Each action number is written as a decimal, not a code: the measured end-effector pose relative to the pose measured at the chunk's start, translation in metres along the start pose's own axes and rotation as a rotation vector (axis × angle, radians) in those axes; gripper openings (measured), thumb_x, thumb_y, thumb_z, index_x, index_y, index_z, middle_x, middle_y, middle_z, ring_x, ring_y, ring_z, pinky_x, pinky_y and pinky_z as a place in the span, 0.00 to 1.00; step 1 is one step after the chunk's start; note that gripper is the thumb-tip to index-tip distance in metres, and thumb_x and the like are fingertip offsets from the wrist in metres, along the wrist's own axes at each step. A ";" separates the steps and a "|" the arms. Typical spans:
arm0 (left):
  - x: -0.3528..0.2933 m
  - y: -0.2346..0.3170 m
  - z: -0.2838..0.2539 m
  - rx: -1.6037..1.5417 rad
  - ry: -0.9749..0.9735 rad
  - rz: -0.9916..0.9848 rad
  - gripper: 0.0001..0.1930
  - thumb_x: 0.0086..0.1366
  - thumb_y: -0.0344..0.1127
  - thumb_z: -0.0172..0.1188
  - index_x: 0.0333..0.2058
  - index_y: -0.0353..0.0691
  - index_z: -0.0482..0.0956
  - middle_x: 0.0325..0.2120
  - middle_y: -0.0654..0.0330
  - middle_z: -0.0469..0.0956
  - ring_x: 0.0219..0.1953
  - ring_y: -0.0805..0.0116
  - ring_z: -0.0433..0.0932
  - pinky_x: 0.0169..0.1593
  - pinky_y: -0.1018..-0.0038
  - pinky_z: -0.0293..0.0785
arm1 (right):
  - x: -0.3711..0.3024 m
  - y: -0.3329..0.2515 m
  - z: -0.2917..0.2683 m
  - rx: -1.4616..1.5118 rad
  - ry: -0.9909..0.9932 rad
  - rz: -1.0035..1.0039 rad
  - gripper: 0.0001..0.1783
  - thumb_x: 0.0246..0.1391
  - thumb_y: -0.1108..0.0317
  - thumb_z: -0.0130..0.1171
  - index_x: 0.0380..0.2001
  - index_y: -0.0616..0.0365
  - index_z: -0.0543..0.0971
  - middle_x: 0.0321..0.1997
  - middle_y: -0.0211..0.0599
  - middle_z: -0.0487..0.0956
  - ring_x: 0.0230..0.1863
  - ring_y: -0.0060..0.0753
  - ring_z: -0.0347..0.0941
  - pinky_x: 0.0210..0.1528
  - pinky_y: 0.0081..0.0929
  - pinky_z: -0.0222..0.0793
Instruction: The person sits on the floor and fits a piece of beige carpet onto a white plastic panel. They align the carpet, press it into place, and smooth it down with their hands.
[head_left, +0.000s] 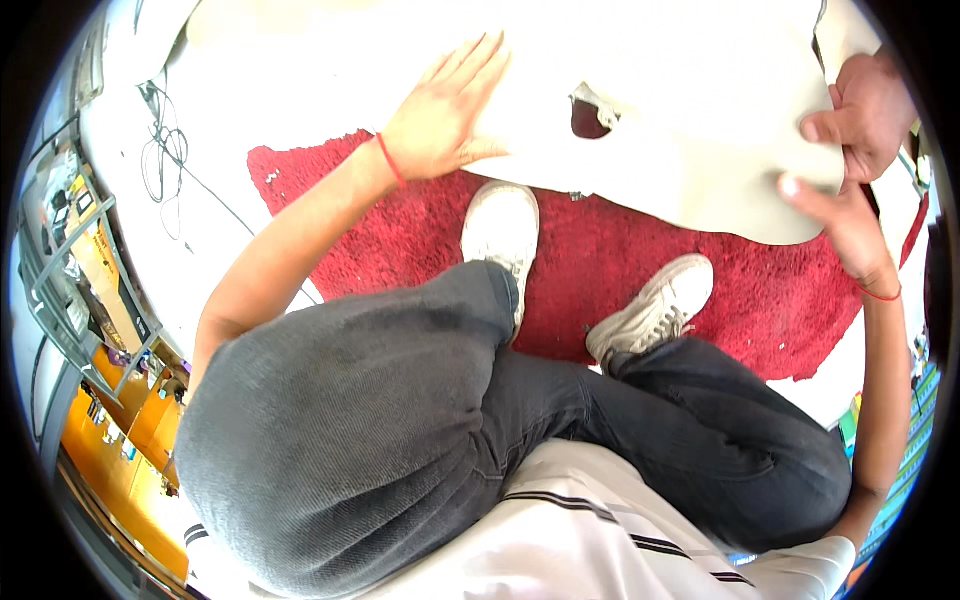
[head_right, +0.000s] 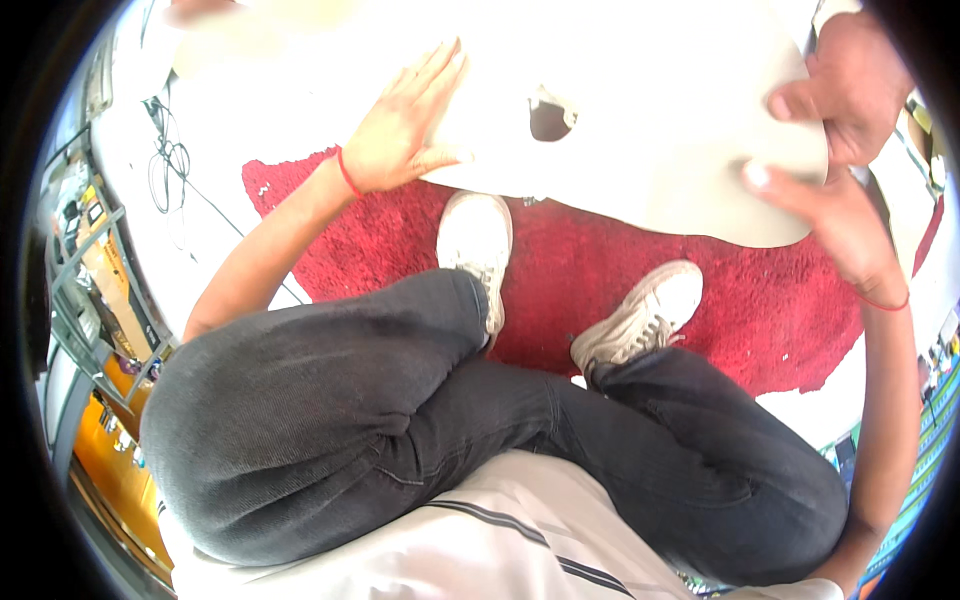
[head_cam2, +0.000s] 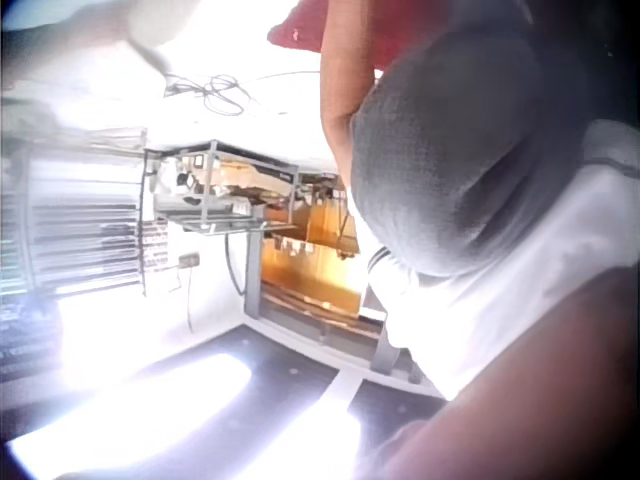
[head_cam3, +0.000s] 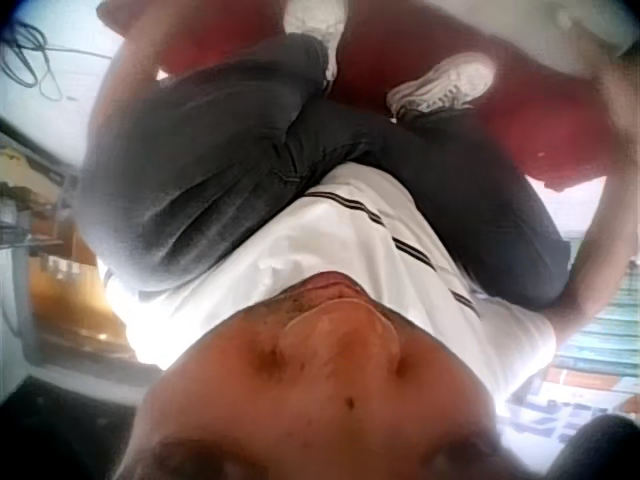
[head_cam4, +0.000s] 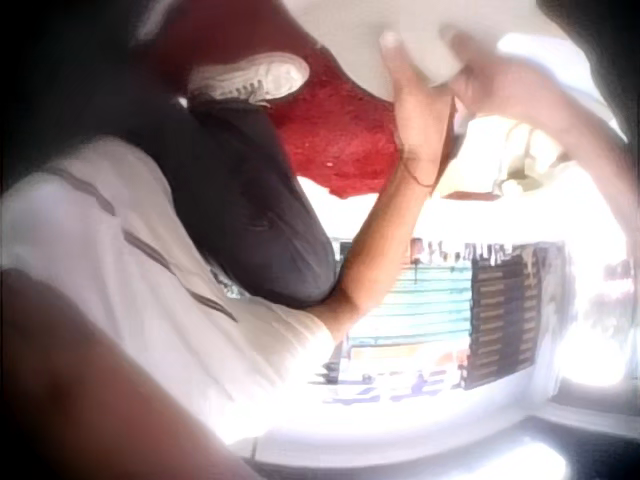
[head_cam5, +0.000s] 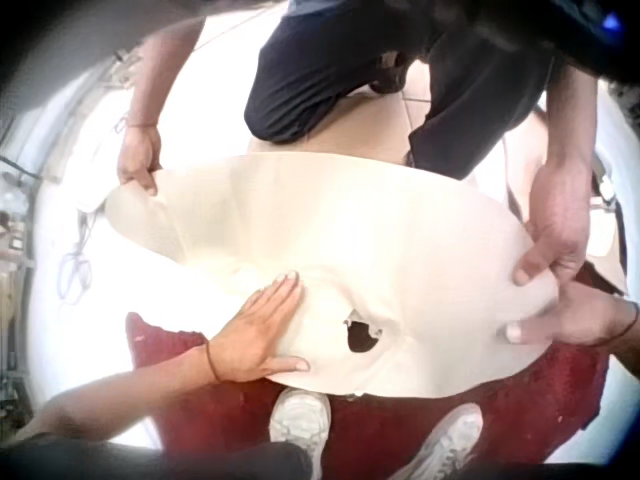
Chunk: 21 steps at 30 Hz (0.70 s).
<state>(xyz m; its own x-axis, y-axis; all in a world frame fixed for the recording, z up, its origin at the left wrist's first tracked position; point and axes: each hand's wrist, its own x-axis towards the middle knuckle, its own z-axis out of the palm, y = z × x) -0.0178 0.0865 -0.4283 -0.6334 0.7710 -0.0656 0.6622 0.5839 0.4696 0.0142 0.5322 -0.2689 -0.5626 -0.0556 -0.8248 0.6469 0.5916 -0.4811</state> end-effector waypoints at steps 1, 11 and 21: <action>-0.003 -0.003 -0.004 0.025 -0.023 -0.032 0.55 0.64 0.70 0.59 0.73 0.29 0.53 0.74 0.36 0.50 0.75 0.35 0.53 0.75 0.48 0.50 | 0.006 -0.006 0.009 -0.049 -0.003 0.022 0.43 0.60 0.54 0.71 0.67 0.73 0.65 0.62 0.48 0.76 0.61 0.36 0.73 0.66 0.33 0.67; -0.013 -0.018 -0.017 0.075 -0.064 -0.092 0.53 0.66 0.71 0.56 0.71 0.28 0.57 0.73 0.36 0.55 0.75 0.39 0.55 0.75 0.51 0.52 | 0.028 0.035 0.018 0.083 -0.040 0.032 0.28 0.67 0.67 0.60 0.66 0.66 0.68 0.57 0.35 0.76 0.56 0.27 0.71 0.61 0.28 0.69; 0.010 -0.006 -0.034 -0.136 -0.169 0.113 0.50 0.62 0.67 0.63 0.70 0.32 0.62 0.72 0.43 0.60 0.73 0.46 0.60 0.74 0.53 0.57 | 0.019 0.029 0.020 -0.057 -0.154 0.119 0.28 0.68 0.66 0.58 0.67 0.66 0.68 0.59 0.43 0.79 0.58 0.32 0.75 0.62 0.31 0.69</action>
<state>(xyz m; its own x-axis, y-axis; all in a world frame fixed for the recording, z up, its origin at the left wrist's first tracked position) -0.0417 0.0819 -0.4015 -0.4751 0.8676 -0.1469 0.6574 0.4609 0.5962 0.0332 0.5322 -0.3045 -0.3959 -0.1025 -0.9126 0.6711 0.6460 -0.3637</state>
